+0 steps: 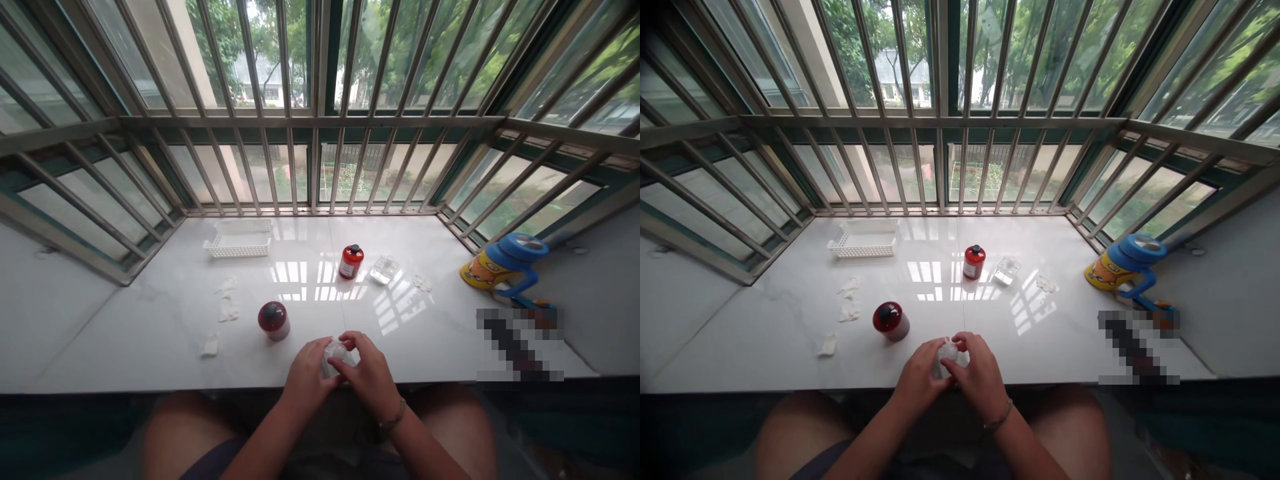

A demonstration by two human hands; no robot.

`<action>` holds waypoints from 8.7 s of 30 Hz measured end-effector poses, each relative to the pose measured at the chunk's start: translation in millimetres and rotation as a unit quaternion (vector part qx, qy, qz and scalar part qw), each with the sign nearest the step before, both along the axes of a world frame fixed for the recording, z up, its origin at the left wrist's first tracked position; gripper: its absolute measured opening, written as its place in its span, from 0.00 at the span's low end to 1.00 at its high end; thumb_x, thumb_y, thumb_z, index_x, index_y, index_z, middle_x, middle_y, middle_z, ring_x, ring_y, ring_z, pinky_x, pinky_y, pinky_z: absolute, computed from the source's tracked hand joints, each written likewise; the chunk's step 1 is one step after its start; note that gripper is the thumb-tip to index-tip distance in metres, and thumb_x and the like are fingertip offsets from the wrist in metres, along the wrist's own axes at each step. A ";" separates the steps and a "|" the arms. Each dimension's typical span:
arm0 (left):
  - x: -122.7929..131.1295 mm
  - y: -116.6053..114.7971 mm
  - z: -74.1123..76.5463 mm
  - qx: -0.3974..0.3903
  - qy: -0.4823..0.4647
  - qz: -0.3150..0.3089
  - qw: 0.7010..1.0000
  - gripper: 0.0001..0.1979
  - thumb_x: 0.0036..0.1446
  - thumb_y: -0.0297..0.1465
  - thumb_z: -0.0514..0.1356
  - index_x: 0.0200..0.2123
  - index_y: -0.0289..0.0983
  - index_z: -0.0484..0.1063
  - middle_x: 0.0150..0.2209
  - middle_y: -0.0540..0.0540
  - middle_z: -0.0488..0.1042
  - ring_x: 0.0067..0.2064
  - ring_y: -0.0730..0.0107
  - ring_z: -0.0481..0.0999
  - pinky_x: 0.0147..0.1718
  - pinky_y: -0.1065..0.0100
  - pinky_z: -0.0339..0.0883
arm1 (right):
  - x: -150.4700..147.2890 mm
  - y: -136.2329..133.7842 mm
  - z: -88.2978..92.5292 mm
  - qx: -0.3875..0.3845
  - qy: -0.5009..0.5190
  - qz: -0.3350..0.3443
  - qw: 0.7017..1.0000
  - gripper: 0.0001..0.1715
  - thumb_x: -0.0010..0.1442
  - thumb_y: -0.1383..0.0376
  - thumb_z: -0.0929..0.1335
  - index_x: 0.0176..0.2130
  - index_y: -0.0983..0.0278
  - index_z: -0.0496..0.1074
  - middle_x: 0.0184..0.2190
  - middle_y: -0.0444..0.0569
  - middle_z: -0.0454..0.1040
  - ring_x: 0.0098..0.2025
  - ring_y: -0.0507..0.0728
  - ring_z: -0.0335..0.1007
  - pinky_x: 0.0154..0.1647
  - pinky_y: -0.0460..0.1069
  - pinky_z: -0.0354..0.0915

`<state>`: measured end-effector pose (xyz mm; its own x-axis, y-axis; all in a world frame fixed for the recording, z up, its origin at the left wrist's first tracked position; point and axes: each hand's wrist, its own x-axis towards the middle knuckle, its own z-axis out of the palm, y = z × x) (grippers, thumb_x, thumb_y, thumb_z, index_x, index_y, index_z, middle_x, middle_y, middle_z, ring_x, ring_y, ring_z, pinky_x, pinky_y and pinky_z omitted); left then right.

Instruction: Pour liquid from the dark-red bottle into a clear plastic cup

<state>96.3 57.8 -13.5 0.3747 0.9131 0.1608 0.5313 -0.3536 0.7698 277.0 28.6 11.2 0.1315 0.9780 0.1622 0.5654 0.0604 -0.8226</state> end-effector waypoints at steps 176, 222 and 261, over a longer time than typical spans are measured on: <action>-11.6 -8.5 17.1 0.117 0.032 0.001 0.993 0.44 0.61 0.39 0.74 0.74 0.47 0.56 0.73 0.34 0.66 0.73 0.41 0.69 0.68 0.39 0.69 | 263.3 83.6 -31.3 0.033 -0.131 -0.337 0.932 0.40 0.57 0.49 0.72 0.63 0.63 0.66 0.48 0.57 0.80 0.47 0.65 0.77 0.48 0.58 0.71; -52.5 -61.6 62.4 -0.121 0.000 0.011 0.993 0.24 0.49 0.30 0.69 0.50 0.43 0.69 0.44 0.49 0.73 0.43 0.59 0.80 0.41 0.60 0.73 | -30.7 -36.4 86.5 0.070 -0.049 0.186 0.979 0.16 0.62 0.65 0.80 0.45 0.58 0.74 0.37 0.44 0.78 0.40 0.58 0.74 0.40 0.52 0.69; -29.2 -52.9 71.3 -0.208 0.021 -0.092 0.974 0.27 0.44 0.31 0.70 0.49 0.43 0.69 0.45 0.48 0.77 0.42 0.57 0.80 0.39 0.62 0.68 | -1.1 -45.7 108.9 -0.105 -0.210 0.279 0.931 0.11 0.66 0.68 0.76 0.49 0.59 0.77 0.43 0.48 0.80 0.43 0.62 0.79 0.45 0.55 0.74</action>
<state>67.1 4.8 57.7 0.5355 0.8132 -0.2277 0.5231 -0.1077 0.8454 275.9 -17.1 120.1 -0.4378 0.8912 -0.1186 0.7693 0.3031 -0.5624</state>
